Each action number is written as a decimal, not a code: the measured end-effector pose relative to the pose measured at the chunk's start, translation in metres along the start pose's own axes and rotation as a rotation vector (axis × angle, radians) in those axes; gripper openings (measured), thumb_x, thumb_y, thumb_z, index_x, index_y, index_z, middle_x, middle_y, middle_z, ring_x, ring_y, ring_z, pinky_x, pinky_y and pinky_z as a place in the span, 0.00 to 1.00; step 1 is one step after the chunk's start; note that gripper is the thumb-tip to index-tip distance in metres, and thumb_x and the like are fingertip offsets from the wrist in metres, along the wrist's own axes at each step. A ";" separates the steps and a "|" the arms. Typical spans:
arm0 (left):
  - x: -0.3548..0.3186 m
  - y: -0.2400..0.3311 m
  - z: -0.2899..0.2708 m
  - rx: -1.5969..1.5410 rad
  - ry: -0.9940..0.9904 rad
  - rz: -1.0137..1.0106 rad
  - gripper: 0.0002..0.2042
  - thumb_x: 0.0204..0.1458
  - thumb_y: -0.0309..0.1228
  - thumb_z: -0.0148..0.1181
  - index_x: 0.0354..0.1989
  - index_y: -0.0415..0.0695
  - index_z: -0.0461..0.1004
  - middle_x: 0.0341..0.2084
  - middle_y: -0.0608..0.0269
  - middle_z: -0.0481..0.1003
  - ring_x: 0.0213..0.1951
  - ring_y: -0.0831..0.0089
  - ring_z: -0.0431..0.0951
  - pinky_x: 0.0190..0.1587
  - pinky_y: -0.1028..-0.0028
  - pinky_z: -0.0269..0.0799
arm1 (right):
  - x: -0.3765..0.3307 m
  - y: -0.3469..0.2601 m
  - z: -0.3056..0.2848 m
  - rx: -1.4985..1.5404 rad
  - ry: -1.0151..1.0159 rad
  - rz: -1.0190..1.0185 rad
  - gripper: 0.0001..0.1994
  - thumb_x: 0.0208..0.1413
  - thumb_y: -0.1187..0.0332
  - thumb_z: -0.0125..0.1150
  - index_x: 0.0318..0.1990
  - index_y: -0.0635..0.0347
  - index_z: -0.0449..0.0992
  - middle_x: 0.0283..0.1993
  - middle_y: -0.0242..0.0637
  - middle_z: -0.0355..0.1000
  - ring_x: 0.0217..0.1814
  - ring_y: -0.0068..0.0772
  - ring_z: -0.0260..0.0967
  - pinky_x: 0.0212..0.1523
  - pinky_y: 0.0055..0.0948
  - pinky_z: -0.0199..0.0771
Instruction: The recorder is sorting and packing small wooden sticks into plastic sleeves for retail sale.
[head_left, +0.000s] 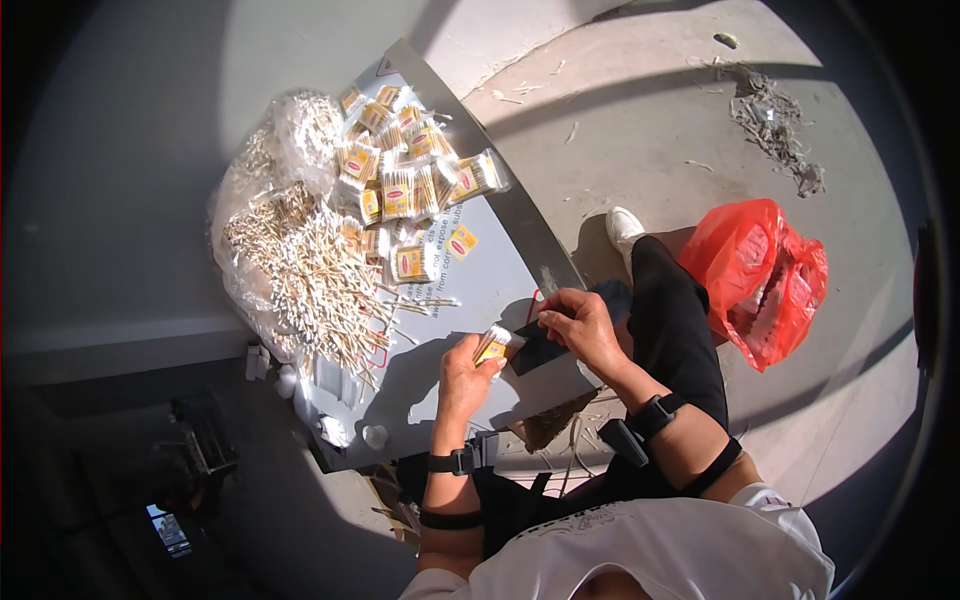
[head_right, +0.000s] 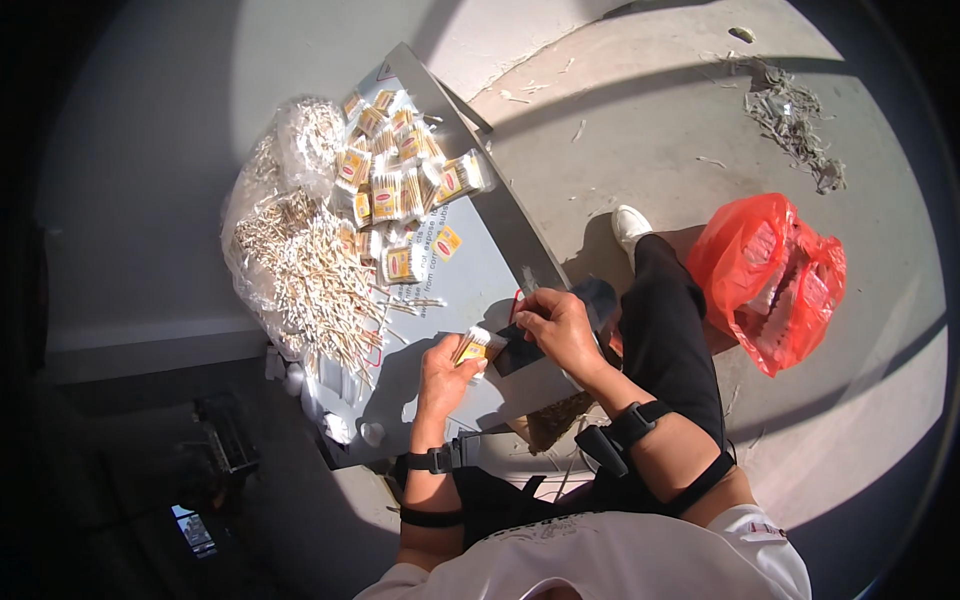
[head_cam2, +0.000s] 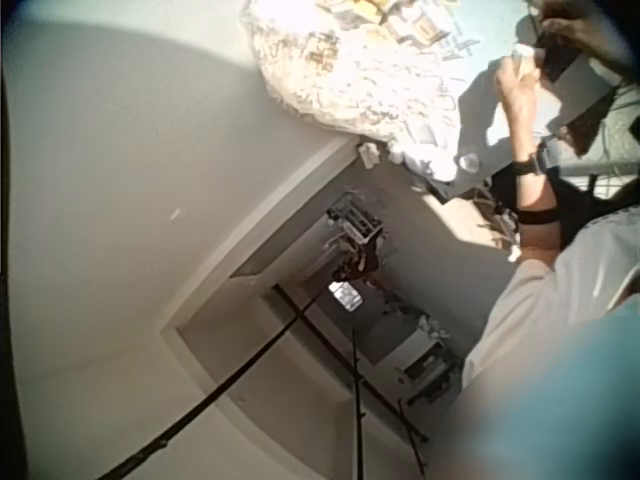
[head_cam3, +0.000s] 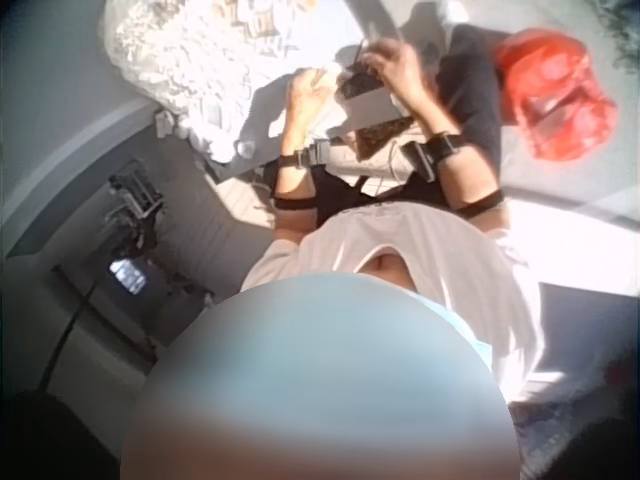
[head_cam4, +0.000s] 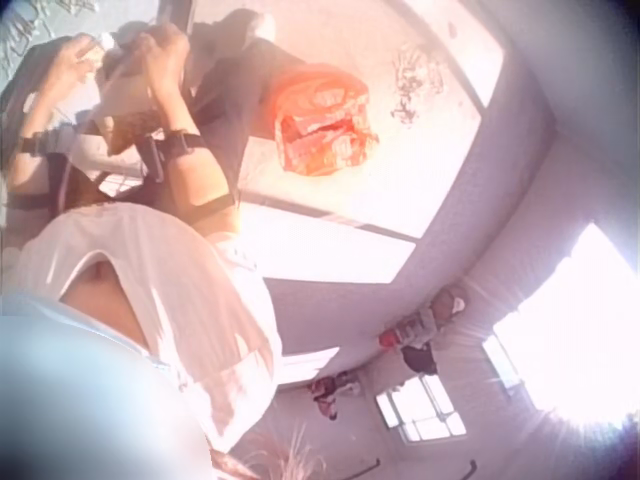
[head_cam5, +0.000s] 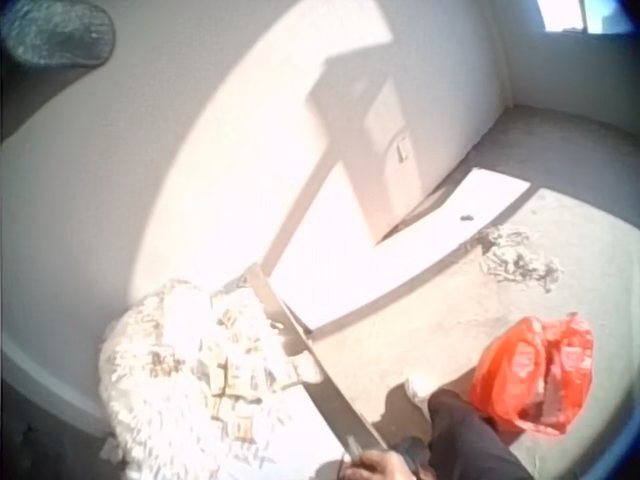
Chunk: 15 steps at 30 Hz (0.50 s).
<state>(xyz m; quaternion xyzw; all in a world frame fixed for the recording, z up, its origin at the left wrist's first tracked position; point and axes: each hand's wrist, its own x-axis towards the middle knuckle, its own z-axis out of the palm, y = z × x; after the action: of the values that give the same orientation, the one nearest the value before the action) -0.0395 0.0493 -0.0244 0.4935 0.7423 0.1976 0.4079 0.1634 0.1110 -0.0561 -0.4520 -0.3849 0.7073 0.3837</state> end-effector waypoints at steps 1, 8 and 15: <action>0.006 -0.002 -0.005 -0.024 0.036 0.047 0.07 0.46 0.20 0.62 0.32 0.35 0.71 0.27 0.56 0.76 0.30 0.75 0.75 0.36 0.73 0.71 | 0.000 0.000 0.000 -0.001 0.002 0.000 0.02 0.54 0.79 0.59 0.33 0.68 0.77 0.26 0.32 0.74 0.24 0.18 0.67 0.25 0.20 0.67; 0.067 -0.001 -0.051 -0.326 0.197 0.198 0.12 0.52 0.16 0.52 0.46 0.33 0.70 0.39 0.62 0.76 0.41 0.79 0.74 0.47 0.77 0.69 | 0.000 -0.003 -0.001 -0.005 -0.012 0.029 0.03 0.54 0.79 0.58 0.34 0.68 0.77 0.27 0.33 0.74 0.24 0.18 0.67 0.26 0.20 0.68; 0.135 0.039 -0.103 -0.411 0.391 0.196 0.13 0.55 0.14 0.48 0.48 0.33 0.70 0.41 0.59 0.77 0.42 0.77 0.75 0.49 0.76 0.69 | -0.001 -0.004 -0.002 -0.011 -0.016 0.041 0.03 0.54 0.79 0.58 0.35 0.69 0.77 0.27 0.33 0.74 0.25 0.18 0.68 0.27 0.20 0.68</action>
<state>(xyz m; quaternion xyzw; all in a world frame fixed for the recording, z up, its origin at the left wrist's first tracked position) -0.1244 0.1985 0.0079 0.4227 0.6999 0.4735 0.3276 0.1666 0.1121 -0.0532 -0.4562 -0.3825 0.7165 0.3636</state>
